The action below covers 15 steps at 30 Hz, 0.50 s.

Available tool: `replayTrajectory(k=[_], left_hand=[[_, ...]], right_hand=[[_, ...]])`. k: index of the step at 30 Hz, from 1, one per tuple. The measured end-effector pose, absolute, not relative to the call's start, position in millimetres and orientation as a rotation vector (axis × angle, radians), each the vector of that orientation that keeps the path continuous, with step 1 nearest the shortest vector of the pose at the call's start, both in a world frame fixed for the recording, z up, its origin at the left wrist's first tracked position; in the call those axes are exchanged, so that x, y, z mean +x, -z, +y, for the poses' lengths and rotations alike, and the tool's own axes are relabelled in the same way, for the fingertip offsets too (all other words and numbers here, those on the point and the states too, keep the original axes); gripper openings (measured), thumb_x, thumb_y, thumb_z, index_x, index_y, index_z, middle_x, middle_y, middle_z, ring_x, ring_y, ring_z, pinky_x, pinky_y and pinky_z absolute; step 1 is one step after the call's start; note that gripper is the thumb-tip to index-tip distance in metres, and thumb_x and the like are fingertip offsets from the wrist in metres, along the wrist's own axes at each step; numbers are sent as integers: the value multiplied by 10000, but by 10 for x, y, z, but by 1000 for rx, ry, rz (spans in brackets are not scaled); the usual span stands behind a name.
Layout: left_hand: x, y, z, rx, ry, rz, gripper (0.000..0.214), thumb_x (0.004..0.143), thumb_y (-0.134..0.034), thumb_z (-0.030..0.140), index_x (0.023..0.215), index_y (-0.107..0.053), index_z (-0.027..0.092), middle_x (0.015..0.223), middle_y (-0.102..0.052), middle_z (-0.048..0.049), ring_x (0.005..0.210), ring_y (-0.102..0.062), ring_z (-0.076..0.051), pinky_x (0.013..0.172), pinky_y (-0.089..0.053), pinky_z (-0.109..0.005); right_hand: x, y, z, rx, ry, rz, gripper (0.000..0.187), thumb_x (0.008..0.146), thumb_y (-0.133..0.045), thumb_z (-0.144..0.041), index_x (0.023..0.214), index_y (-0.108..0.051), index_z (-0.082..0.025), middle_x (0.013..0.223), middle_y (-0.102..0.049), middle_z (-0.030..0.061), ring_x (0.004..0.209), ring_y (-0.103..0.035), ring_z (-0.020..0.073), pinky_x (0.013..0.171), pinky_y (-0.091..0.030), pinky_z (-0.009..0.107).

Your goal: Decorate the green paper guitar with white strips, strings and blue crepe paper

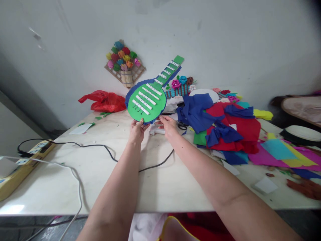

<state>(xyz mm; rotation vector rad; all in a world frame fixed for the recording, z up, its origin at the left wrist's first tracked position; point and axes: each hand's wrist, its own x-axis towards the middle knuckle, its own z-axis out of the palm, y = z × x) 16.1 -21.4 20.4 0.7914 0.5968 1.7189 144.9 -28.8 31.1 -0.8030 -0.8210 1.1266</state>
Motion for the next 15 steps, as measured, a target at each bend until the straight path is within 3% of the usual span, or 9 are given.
replayTrajectory(k=[9, 15], left_hand=[[185, -229, -236, 826, -1754, 584, 408, 485, -774, 210, 742, -457, 189, 534, -554, 78, 440, -511, -63, 590, -520, -293], [186, -224, -231, 809, -1745, 583, 394, 494, -772, 210, 760, -483, 184, 617, -602, 49, 511, -565, -87, 592, -512, -276]], right_hand=[[1461, -314, -285, -772, -1137, -802, 111, 668, -621, -244, 715, -603, -145, 664, -651, 9, 483, -562, 76, 360, -382, 153], [1453, -312, -302, -753, -1134, -803, 122, 663, -623, -248, 724, -611, -143, 663, -654, 12, 487, -561, 73, 369, -384, 149]])
